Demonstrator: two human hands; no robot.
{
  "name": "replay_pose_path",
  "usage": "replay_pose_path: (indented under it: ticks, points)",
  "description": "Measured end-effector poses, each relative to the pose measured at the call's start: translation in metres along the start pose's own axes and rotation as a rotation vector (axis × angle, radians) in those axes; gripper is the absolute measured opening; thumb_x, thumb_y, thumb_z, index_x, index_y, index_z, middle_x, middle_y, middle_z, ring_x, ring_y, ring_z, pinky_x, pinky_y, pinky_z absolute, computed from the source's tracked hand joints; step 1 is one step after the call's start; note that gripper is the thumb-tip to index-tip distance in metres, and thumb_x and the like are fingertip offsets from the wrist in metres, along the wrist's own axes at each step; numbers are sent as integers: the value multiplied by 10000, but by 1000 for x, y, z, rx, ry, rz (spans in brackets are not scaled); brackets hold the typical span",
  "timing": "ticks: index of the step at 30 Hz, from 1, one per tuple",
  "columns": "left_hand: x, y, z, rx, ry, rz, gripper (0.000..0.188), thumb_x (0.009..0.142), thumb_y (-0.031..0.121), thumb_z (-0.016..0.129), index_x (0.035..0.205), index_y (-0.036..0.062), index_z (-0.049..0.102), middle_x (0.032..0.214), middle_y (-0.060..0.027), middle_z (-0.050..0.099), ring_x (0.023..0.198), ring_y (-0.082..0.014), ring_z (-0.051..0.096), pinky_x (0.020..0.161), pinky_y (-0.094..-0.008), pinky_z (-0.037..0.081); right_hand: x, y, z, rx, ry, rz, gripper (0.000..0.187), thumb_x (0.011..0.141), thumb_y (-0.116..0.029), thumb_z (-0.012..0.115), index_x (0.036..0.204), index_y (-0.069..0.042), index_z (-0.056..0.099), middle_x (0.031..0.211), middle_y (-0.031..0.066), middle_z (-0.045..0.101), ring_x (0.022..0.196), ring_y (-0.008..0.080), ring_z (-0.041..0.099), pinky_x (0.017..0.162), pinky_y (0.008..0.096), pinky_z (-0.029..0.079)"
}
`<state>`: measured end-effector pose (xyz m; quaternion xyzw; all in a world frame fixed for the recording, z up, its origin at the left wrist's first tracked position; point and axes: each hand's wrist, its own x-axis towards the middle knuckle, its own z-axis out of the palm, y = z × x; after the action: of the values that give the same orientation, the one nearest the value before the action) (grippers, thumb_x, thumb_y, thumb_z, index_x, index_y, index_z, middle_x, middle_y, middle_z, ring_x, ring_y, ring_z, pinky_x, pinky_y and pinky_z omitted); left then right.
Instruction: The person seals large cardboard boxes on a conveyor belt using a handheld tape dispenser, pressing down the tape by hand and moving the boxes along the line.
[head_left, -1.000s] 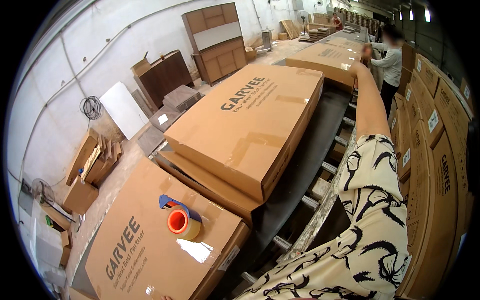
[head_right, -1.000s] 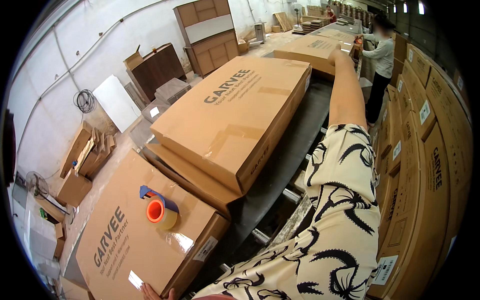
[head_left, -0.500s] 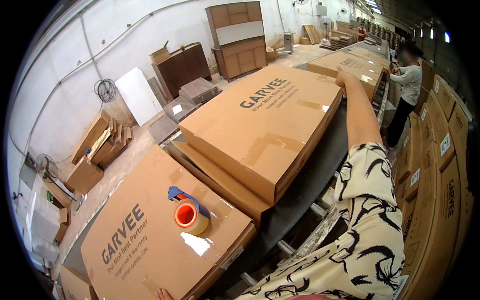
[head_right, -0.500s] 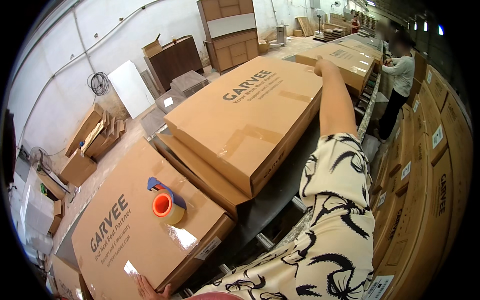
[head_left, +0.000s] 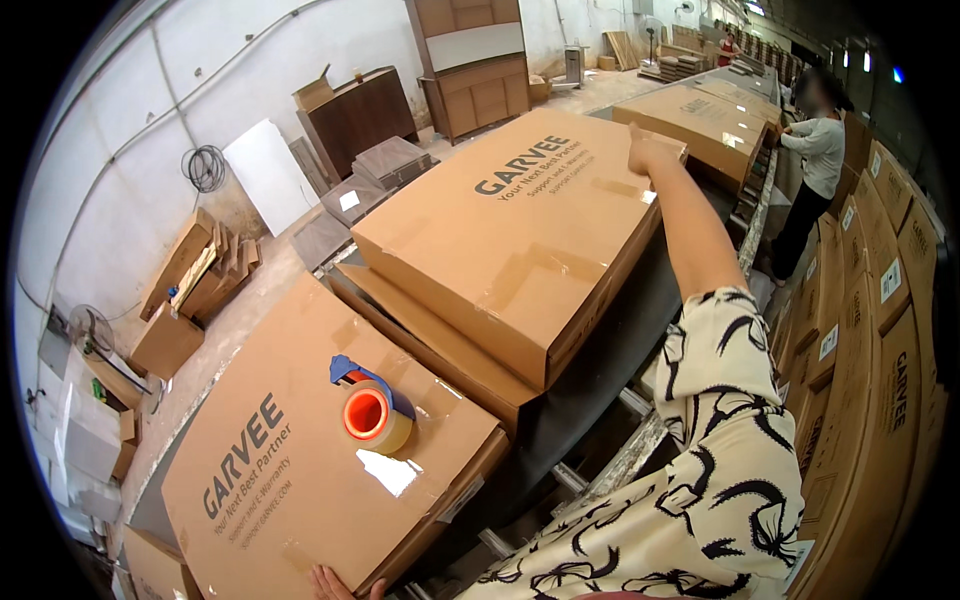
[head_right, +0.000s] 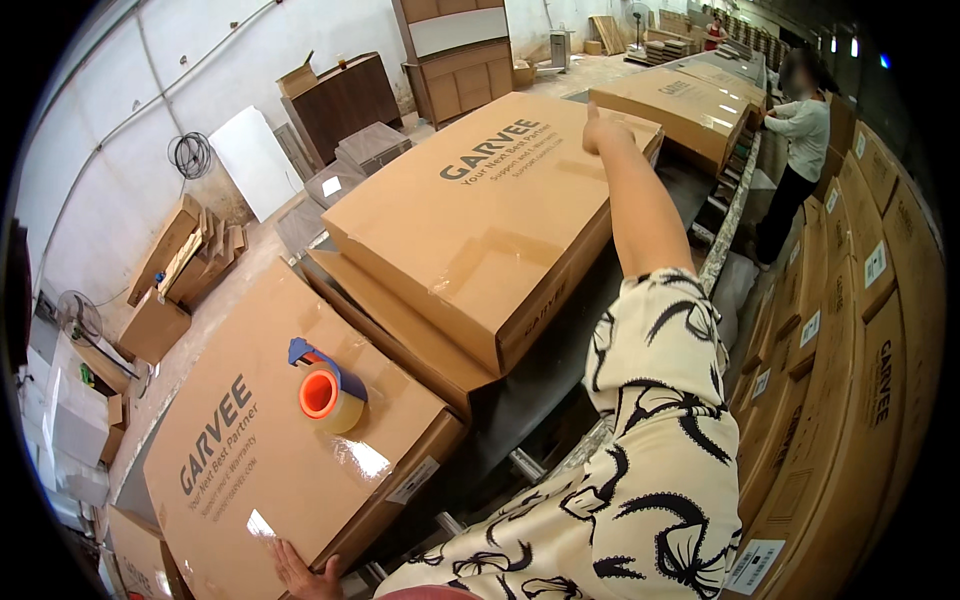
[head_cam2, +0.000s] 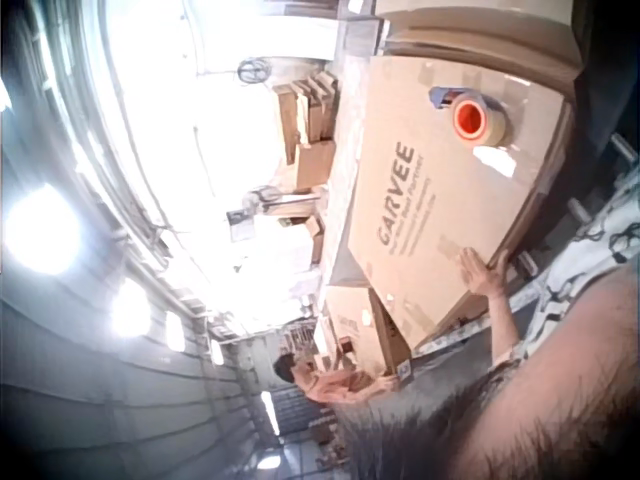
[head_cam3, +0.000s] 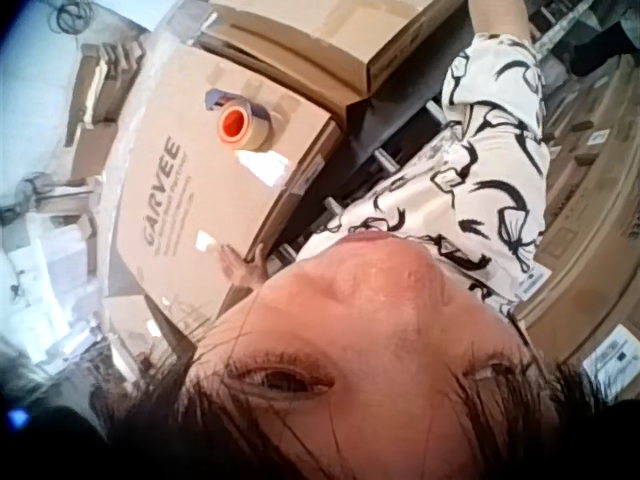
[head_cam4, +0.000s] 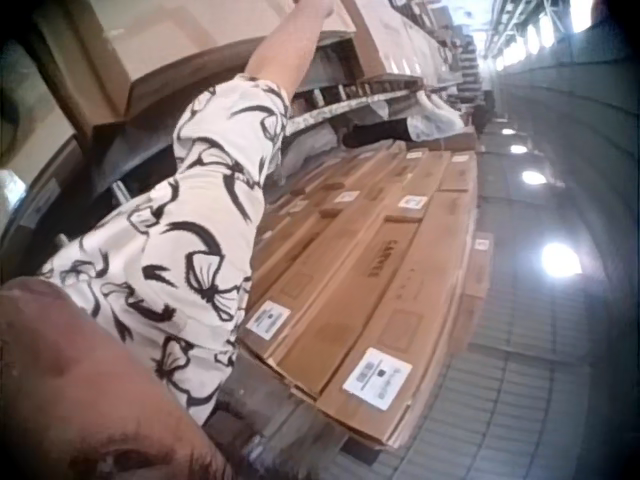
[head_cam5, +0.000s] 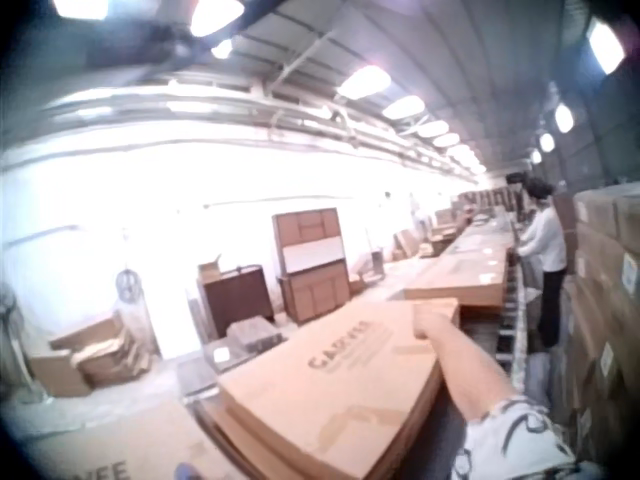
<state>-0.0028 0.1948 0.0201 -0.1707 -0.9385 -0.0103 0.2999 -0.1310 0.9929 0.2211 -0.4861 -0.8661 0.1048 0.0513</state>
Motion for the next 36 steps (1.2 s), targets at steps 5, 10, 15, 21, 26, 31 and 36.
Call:
replay_pose_path:
  ticks: [5,10,15,21,26,31,36]
  points:
    - [3,0,-1,-15,71,6,861,740,648,647,1311,23,489,1270,-186,555,1174,-366,521,982,-498,400,-1,-2,-59,-24,71,76,853,833,-11,444,1510,-208,-36,1396,182,452,1238,322,496,1000,517,397]
    - [-2,3,3,-21,31,-33,848,753,630,651,1324,27,476,1316,-194,519,1216,-383,491,1002,-499,387,-19,-4,-65,-49,71,52,821,833,7,427,1511,-196,11,1377,175,473,1176,318,539,952,501,438]
    - [-9,0,10,15,109,1,872,751,681,584,1261,-22,511,1298,-200,526,1205,-393,491,988,-495,385,-71,-19,13,30,-161,-227,754,799,26,398,1494,-162,174,1134,197,626,603,292,657,550,402,549]
    - [-14,-14,25,101,116,30,895,718,739,553,1218,-4,551,1244,-188,573,1142,-377,551,944,-485,434,-149,-36,108,-177,-296,-849,376,810,-127,503,1162,-67,623,1071,180,656,963,328,635,850,391,493]
    - [-1,-8,21,55,186,59,845,706,719,582,1166,10,588,1198,-165,607,1133,-345,567,940,-450,443,-166,-36,111,23,-138,-965,275,861,-172,518,1018,-9,673,912,187,684,861,293,665,798,377,504]
    - [-1,-8,9,38,199,11,807,679,679,639,1152,26,604,1195,-148,612,1141,-320,566,946,-426,439,-273,-107,113,310,-433,-970,359,924,-333,552,994,-1,670,687,92,634,596,155,606,590,308,471]
    - [-3,-11,9,-10,211,-3,798,668,669,656,1147,33,611,1194,-135,615,1130,-302,575,940,-409,444,-324,-204,143,320,-411,-1050,545,832,-520,628,774,22,612,613,95,593,540,173,585,487,319,458]
